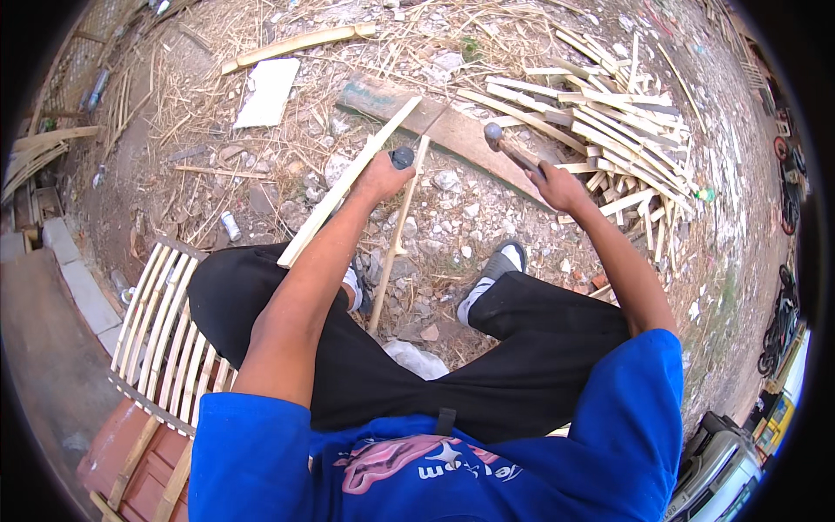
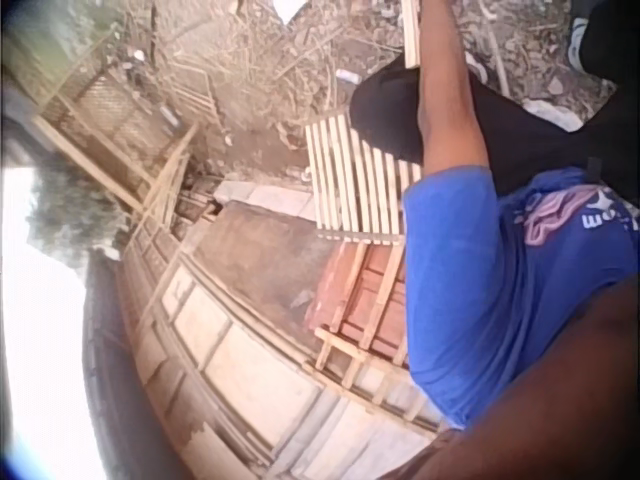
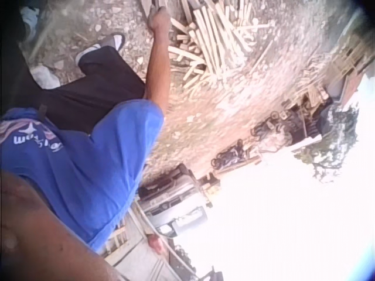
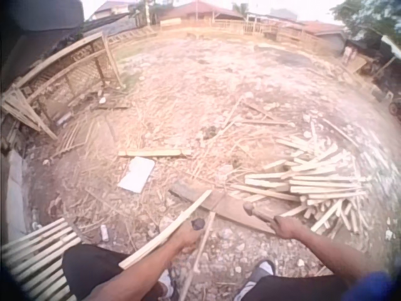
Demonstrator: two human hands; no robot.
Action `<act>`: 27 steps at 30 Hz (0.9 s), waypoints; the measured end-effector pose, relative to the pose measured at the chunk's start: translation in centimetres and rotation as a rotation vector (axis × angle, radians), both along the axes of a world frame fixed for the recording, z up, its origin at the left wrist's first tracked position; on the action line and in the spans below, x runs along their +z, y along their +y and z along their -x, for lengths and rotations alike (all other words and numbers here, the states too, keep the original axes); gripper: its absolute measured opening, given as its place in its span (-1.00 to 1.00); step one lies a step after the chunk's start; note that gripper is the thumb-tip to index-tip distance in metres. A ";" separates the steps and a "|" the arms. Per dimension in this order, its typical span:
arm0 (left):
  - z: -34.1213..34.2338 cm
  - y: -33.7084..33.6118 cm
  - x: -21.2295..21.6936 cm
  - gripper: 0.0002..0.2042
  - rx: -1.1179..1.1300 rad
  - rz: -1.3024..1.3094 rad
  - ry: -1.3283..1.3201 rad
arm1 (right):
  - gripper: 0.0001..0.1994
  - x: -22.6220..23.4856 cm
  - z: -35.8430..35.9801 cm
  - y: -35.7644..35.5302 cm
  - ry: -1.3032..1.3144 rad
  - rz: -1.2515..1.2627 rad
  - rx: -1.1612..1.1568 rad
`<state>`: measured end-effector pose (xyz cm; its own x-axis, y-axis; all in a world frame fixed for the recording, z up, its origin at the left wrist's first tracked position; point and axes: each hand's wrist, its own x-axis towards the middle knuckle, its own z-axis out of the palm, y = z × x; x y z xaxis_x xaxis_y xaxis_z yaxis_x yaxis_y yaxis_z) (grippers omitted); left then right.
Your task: The person splits bamboo pieces using a machete and a hammer, peels thin strips from a bamboo section by hand, and places the materials on the ground.
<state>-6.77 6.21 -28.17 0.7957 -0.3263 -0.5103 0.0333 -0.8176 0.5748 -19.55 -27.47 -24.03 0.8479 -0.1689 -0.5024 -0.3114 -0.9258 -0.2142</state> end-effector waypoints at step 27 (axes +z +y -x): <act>-2.9 0.6 28.0 -0.55 0.175 0.607 -0.076 | -0.27 -18.1 6.6 31.5 -0.091 -0.397 -0.801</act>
